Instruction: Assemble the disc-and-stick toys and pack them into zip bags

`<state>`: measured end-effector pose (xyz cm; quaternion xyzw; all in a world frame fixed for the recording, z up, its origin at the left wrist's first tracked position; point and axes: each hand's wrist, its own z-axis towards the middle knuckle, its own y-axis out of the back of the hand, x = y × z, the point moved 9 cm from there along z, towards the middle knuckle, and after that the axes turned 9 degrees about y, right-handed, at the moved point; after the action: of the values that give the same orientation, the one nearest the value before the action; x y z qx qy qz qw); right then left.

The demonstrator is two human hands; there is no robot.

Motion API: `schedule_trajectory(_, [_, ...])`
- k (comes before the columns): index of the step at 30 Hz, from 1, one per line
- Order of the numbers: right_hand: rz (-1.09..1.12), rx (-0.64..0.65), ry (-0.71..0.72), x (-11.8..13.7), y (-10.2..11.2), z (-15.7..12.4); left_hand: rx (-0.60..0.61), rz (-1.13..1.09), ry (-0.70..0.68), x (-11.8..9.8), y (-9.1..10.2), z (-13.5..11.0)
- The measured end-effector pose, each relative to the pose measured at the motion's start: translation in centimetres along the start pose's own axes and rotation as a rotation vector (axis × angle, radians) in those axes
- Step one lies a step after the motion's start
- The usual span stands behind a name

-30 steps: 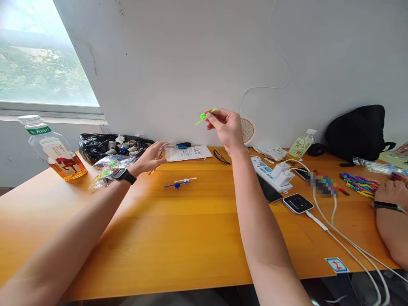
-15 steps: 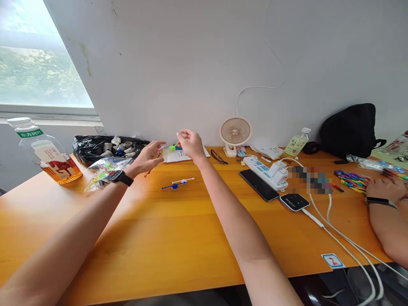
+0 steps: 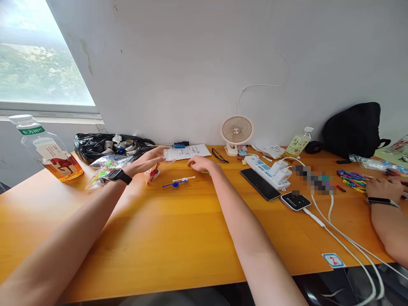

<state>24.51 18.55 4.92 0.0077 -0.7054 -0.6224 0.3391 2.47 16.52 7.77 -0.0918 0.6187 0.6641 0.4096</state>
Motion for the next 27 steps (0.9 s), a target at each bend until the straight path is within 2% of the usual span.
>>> schedule_trajectory(4, [-0.078, 0.065, -0.082, -1.9, 2.0, -1.1, 0.076, 0.12, -0.079, -2.5, -0.3, -0.1])
schedule_trajectory(9, [-0.125, 0.305, -0.294, -5.0, 3.5, -4.4, 0.156, 0.254, -0.093, -4.5, -1.2, -0.2])
schedule_trajectory(12, [-0.107, 0.365, -0.379, -6.5, 4.0, -6.1, 0.171, 0.317, -0.15, -5.7, -1.2, -0.3])
schedule_trajectory(15, [-0.065, 0.398, -0.409, -7.3, 4.0, -7.1, 0.194, 0.341, -0.189, -6.7, -0.6, -0.5])
schedule_trajectory(19, [0.031, 0.42, -0.407, -7.3, 3.6, -7.5, 0.165, 0.321, -0.208, -8.1, 1.3, -0.9])
schedule_trajectory(22, [0.153, 0.302, -0.296, -5.5, 4.2, -6.6, 0.075, 0.31, -0.209, -9.1, 3.0, -1.2])
schedule_trajectory(27, [0.666, -0.232, 0.2, 2.0, 8.9, -4.5, -0.021, 0.289, -0.247, -10.8, 4.0, -1.5])
